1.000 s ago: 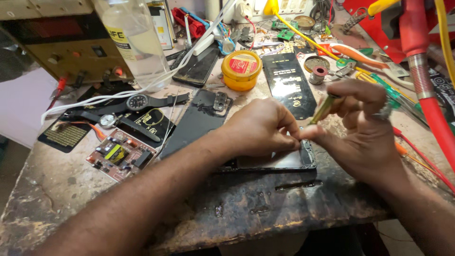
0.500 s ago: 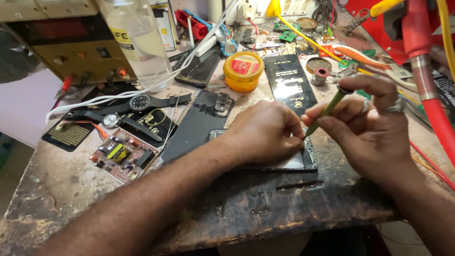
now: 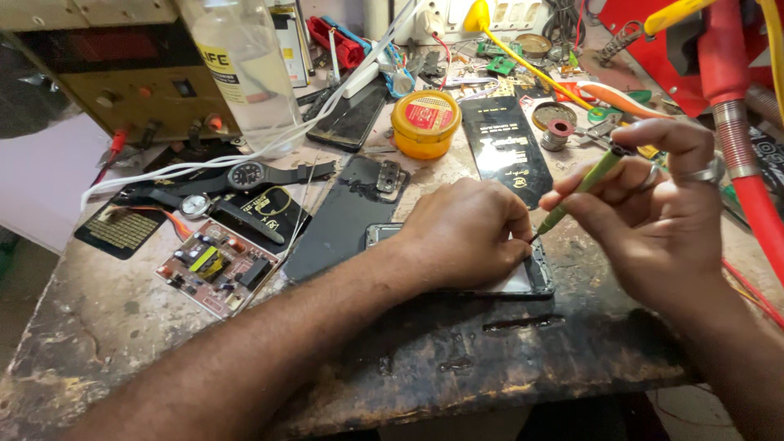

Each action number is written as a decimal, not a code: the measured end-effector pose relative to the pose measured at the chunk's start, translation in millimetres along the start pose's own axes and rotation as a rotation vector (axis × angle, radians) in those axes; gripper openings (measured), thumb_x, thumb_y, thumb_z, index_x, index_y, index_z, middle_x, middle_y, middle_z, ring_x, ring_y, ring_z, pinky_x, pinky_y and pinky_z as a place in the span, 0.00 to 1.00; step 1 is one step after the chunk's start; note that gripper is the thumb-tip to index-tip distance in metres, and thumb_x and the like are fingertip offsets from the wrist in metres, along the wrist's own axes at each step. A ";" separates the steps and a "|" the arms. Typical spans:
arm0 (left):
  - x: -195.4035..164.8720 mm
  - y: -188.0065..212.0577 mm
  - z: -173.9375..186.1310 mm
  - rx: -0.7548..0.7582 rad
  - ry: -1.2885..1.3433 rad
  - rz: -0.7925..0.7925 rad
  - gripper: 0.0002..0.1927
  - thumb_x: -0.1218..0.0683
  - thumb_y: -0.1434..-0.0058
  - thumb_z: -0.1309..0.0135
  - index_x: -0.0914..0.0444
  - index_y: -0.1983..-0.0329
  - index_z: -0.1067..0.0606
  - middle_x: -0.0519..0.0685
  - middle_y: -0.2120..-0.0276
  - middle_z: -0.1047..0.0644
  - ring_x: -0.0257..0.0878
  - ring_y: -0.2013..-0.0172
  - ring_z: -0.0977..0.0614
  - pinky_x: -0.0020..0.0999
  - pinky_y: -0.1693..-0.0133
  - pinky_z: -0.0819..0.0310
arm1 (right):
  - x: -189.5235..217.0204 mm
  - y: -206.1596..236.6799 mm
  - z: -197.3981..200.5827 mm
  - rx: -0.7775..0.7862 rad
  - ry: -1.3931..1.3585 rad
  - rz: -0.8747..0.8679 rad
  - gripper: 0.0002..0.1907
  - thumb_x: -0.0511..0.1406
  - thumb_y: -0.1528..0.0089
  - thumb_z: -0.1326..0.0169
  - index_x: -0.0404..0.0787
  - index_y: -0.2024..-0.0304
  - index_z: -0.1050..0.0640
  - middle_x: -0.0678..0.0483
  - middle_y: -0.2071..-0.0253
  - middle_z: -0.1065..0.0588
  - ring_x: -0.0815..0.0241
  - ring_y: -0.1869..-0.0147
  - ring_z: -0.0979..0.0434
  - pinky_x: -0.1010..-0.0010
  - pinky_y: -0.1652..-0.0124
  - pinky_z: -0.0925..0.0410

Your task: The person uses a green-handled precision screwdriver to remove screws from the back of a disassembled smartphone. They then use tweezers to lift and remove a small metal bracket from the phone's interior. The removed parts are placed on the workbench.

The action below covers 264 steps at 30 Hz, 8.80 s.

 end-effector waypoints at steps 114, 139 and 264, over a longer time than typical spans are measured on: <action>10.5 1.8 2.0 0.051 0.101 -0.571 0.09 0.48 0.48 0.33 0.54 0.68 0.17 0.46 0.54 0.19 0.43 0.49 0.19 0.42 0.45 0.31 | 5.3 25.3 13.2 -0.099 0.223 0.157 0.31 0.26 0.35 0.39 0.40 0.37 0.42 0.41 0.57 0.21 0.57 0.53 0.16 0.70 0.52 0.20; 20.4 -7.1 -4.3 0.074 0.098 -0.485 0.21 0.45 0.57 0.27 0.58 0.65 0.21 0.47 0.61 0.22 0.45 0.55 0.19 0.40 0.53 0.26 | 3.8 24.0 8.0 0.033 0.284 0.196 0.39 0.24 0.44 0.36 0.42 0.39 0.45 0.44 0.52 0.31 0.56 0.52 0.16 0.68 0.53 0.20; 13.3 -1.3 9.2 0.280 0.123 -0.155 0.16 0.50 0.47 0.35 0.53 0.55 0.19 0.41 0.71 0.19 0.33 0.68 0.16 0.32 0.63 0.22 | 1.3 31.5 8.8 0.052 0.280 0.224 0.35 0.26 0.36 0.40 0.42 0.35 0.45 0.44 0.59 0.22 0.56 0.52 0.16 0.66 0.48 0.20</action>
Point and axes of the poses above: each hand's wrist, its own y-axis away from the middle knuckle, its own z-axis out of the back of the hand, x = y × z, the point moved 1 cm from there along -y, towards the middle knuckle
